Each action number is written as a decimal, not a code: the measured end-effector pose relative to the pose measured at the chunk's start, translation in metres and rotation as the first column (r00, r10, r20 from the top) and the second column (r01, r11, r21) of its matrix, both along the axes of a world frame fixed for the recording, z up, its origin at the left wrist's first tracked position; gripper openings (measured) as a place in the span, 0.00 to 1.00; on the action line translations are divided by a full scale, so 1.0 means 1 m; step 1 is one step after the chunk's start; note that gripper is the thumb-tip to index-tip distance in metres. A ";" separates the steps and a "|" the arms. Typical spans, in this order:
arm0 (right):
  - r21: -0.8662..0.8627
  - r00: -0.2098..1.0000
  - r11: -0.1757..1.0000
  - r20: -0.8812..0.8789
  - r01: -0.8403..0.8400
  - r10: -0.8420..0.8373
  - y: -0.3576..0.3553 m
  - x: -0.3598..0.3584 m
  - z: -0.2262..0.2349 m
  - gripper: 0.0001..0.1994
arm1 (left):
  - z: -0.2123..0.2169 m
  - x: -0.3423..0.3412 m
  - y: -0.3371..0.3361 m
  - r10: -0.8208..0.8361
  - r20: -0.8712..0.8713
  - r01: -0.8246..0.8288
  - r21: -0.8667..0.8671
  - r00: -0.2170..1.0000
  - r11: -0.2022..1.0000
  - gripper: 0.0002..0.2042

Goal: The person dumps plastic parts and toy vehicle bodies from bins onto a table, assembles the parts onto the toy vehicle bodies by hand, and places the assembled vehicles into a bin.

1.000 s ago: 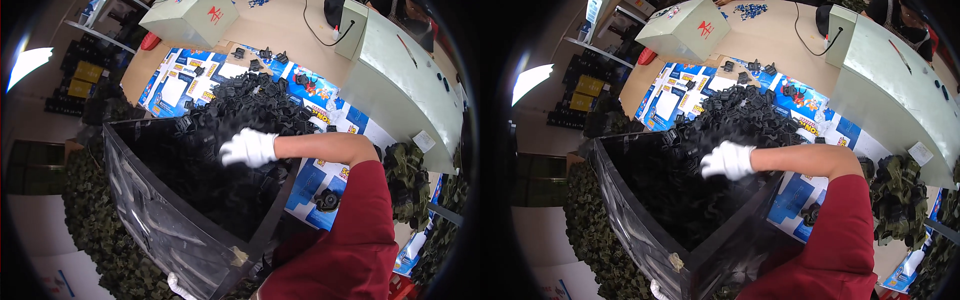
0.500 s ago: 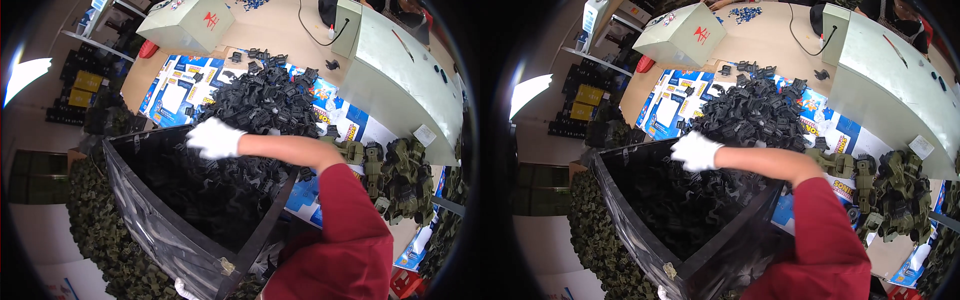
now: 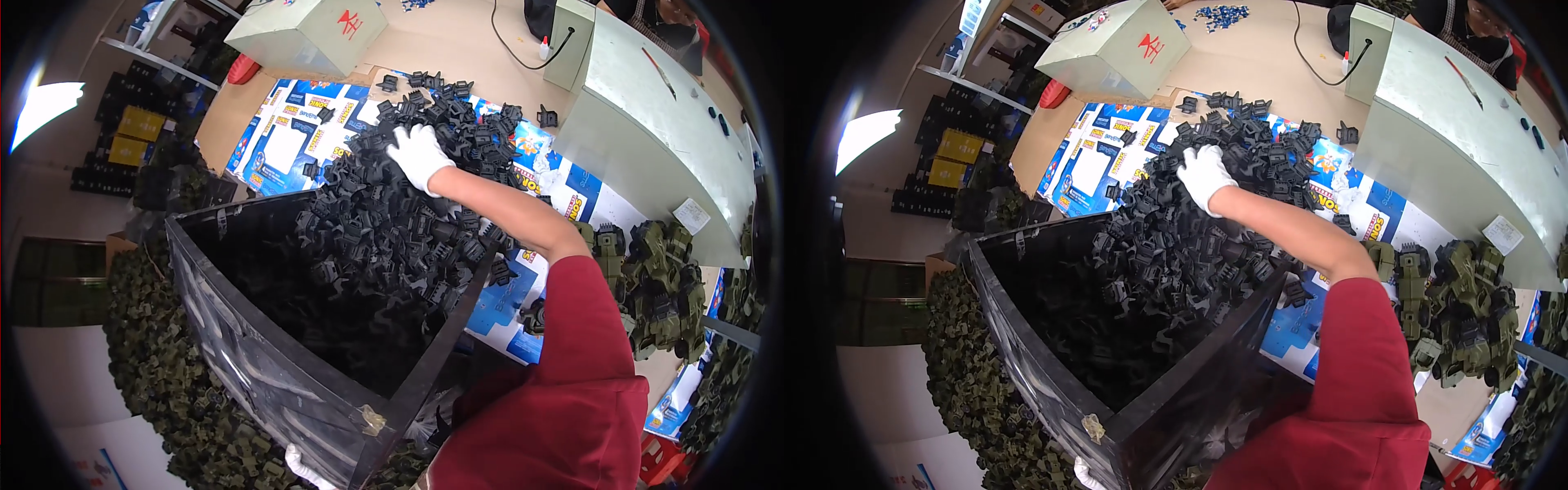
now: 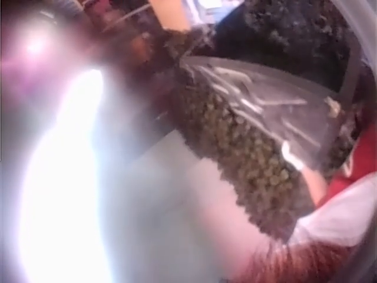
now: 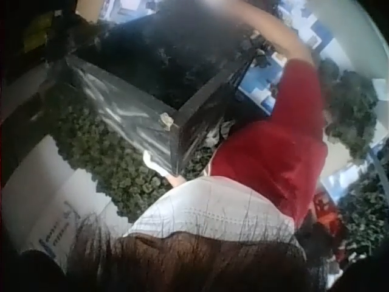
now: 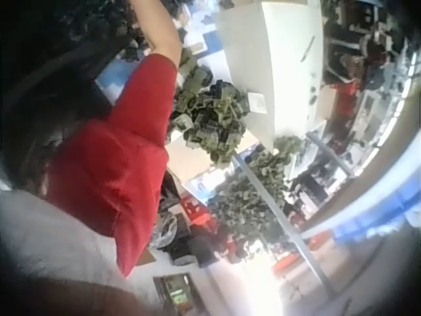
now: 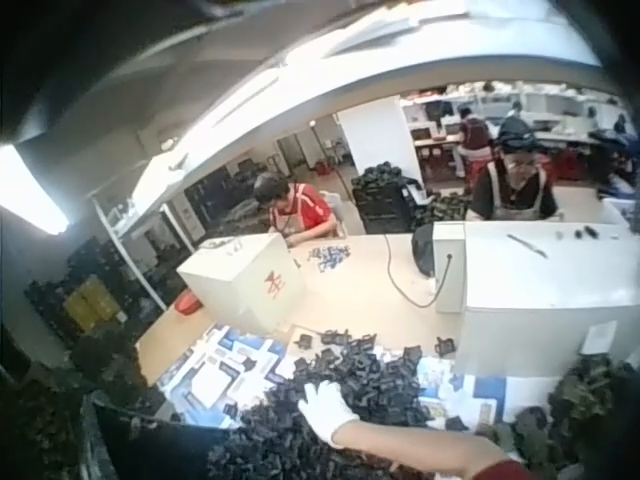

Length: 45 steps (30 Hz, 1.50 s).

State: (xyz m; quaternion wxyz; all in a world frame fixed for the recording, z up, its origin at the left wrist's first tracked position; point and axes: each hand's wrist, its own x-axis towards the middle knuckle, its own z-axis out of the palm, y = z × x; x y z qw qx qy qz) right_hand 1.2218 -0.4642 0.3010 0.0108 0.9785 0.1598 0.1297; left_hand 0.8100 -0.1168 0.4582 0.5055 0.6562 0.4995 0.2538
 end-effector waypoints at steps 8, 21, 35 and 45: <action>0.661 0.173 0.489 -0.486 -0.570 0.857 0.062 -0.138 0.058 0.43 | 0.007 0.004 -0.017 0.017 0.110 -0.010 -0.068 0.994 0.998 0.16; -0.021 0.919 0.949 -0.260 -0.313 0.298 0.002 -0.056 0.045 0.14 | -0.008 -0.002 0.010 -0.047 0.189 0.087 -0.209 0.981 0.974 0.20; 0.439 0.491 0.598 -0.343 -0.671 0.801 0.156 -0.060 -0.014 0.43 | 0.004 -0.009 0.000 -0.271 0.000 0.270 -0.096 0.962 0.958 0.14; 0.192 0.654 0.797 -0.479 -0.573 0.586 0.076 -0.044 0.039 0.28 | -0.011 -0.021 0.022 -0.158 0.039 0.162 -0.182 0.987 0.970 0.13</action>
